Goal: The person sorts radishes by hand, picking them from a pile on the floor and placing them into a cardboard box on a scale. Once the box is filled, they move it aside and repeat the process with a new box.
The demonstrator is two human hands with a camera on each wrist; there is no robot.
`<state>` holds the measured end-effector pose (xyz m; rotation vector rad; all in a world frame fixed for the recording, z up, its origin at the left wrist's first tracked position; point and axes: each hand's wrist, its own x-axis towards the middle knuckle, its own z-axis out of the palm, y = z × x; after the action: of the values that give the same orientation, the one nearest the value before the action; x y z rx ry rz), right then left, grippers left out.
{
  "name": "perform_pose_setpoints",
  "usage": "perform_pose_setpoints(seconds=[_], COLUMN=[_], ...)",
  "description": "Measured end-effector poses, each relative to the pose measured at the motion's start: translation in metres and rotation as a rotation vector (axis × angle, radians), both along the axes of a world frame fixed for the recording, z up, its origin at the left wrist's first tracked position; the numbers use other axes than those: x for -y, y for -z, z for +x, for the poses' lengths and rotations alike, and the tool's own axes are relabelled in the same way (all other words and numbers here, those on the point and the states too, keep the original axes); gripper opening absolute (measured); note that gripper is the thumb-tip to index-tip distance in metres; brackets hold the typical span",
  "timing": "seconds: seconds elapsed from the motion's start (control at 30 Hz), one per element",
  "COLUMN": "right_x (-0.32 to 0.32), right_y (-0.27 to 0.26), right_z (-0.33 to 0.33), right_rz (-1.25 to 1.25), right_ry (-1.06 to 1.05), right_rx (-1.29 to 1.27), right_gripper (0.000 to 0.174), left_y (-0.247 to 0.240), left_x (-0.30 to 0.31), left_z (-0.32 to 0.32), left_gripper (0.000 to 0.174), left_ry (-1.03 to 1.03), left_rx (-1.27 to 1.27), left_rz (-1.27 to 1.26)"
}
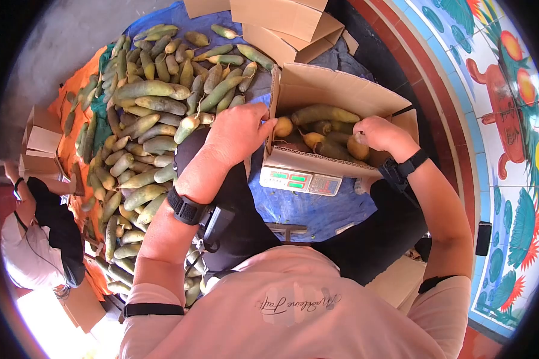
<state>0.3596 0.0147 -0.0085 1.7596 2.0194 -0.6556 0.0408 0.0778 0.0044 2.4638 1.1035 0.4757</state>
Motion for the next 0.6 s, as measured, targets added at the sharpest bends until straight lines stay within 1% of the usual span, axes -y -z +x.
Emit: perform_pose_setpoints(seconds=[0.03,0.07,0.13,0.17,0.23,0.27,0.33,0.37,0.4,0.47,0.6], right_x=[-0.003,-0.006,-0.01,-0.013,-0.022,-0.027,-0.036,-0.041,-0.043,-0.048,-0.056], right_y=[0.0,-0.003,-0.013,-0.012,-0.006,-0.003,0.004,0.004,0.006,0.009,0.041], right_z=[-0.001,-0.002,0.0,0.006,0.029,0.039,0.055,0.054,0.054,0.05,0.057], right_rz=[-0.054,-0.056,-0.132,-0.134,-0.159,-0.161,-0.167,-0.226,-0.227,-0.353,-0.342], right_ry=[0.026,0.023,0.123,0.122,0.112,0.109,0.131,0.28,0.277,0.442,0.34], right_rx=[-0.005,-0.001,-0.089,-0.083,-0.189,-0.184,-0.074,-0.032,-0.029,-0.014,0.05], right_gripper=[0.03,0.03,0.032,0.032,0.035,0.035,0.037,0.038,0.038,0.042,0.047], left_y=[0.001,0.0,-0.001,-0.001,-0.001,-0.001,-0.003,-0.002,-0.002,-0.001,-0.004], left_x=[0.0,0.0,0.002,0.002,0.002,0.002,0.002,0.002,0.002,0.002,0.001], left_z=[-0.001,-0.001,-0.001,-0.001,-0.001,-0.001,-0.002,-0.002,-0.002,-0.003,-0.001], left_gripper=[0.019,0.019,0.02,0.02,0.02,0.02,0.021,0.021,0.021,0.021,0.021], left_ry=[0.004,0.001,-0.006,-0.007,0.009,0.006,0.033,0.03,0.03,0.026,0.034], left_rx=[0.004,0.008,-0.012,-0.006,0.013,0.017,-0.011,-0.009,-0.003,0.005,-0.012], left_rz=[0.004,0.002,-0.017,-0.02,-0.022,-0.024,-0.02,-0.02,-0.022,-0.026,-0.05])
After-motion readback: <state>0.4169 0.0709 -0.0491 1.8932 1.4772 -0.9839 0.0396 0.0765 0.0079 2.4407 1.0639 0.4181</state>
